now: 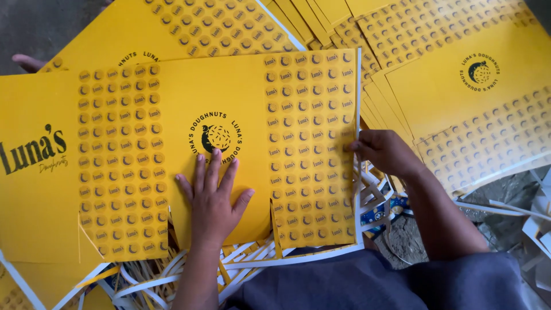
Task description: Stripping off waste paper edges from printed yellow paper bags
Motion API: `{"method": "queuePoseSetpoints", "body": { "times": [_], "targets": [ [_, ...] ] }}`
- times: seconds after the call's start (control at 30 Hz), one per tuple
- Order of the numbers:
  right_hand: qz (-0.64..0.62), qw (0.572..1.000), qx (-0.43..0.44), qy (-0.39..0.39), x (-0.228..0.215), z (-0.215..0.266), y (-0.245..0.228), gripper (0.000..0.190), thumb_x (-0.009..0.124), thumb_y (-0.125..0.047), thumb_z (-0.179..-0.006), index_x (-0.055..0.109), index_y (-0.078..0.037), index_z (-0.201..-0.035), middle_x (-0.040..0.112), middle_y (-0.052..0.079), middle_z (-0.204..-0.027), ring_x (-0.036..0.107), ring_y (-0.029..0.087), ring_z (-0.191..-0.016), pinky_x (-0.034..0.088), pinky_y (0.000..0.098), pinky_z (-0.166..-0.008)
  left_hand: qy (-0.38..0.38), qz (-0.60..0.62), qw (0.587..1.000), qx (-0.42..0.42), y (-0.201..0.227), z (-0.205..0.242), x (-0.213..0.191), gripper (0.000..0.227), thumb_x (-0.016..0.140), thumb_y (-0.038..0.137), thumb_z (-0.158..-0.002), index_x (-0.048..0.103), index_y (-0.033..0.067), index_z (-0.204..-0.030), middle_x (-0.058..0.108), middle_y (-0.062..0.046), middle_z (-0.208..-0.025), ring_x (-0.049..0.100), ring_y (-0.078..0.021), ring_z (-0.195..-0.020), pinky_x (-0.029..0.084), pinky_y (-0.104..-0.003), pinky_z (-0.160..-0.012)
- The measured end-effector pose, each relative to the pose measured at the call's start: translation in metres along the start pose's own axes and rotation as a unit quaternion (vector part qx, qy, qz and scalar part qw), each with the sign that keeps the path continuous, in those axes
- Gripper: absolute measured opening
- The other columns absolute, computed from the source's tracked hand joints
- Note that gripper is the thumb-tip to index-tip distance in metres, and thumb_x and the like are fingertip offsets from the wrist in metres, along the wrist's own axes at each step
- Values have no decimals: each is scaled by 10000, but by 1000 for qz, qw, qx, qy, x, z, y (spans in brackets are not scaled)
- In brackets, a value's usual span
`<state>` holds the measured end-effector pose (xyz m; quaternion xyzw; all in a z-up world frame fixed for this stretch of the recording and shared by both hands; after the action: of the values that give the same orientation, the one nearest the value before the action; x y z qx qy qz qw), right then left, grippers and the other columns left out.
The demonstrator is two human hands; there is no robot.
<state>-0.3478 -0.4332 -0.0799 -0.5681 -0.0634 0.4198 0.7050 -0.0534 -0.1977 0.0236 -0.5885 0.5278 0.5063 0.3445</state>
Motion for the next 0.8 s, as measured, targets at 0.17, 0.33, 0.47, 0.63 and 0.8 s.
{"method": "queuePoseSetpoints", "body": {
  "times": [0.17,0.33,0.47,0.63,0.8],
  "targets": [
    [133,990,-20,-38,-7,4,-38,265,716,-262,-960,711,-65,-782,757,136,-667,702,291,-657,535,414,-724,6,-2,1000,4,0,-1,0,673,541,676,-937,593,250,-1456,451,-141,-1610,331,-398,-1527,-140,-616,-1204],
    [19,1000,1,2,-2,-24,-4,315,686,-413,-1012,745,-109,-952,756,97,-766,694,213,-766,525,395,-770,15,1,1000,2,0,-2,-2,674,536,675,-941,584,254,-1465,450,-140,-1610,329,-399,-1527,-127,-625,-1203],
    [-3,998,5,55,-6,-50,33,315,673,-395,-1048,748,-109,-938,739,63,-761,700,206,-806,501,363,-810,14,1,1000,1,0,-2,-1,674,532,681,-938,589,255,-1458,458,-141,-1602,335,-402,-1523,-129,-627,-1201],
    [120,993,-2,16,-17,-42,-6,334,691,-391,-1012,745,-96,-865,761,107,-727,732,337,-791,527,430,-806,16,1,1000,3,-1,-1,-2,664,534,673,-935,586,259,-1452,453,-134,-1603,339,-399,-1517,-122,-638,-1201],
    [205,979,18,-13,-21,-33,-40,340,700,-404,-980,764,-80,-900,795,120,-780,741,413,-885,546,486,-854,12,-9,1000,6,0,-1,-1,665,521,679,-937,585,261,-1451,448,-130,-1609,338,-392,-1520,-126,-635,-1203]
  ]
}}
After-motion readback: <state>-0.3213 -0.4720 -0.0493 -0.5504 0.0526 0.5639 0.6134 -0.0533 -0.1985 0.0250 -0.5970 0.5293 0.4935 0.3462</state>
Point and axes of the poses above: each hand's wrist, its own z-axis away from the middle knuckle, its own x-axis out of the palm, y = z × x, the point moved 10 cm from there along -z, towards the middle knuckle
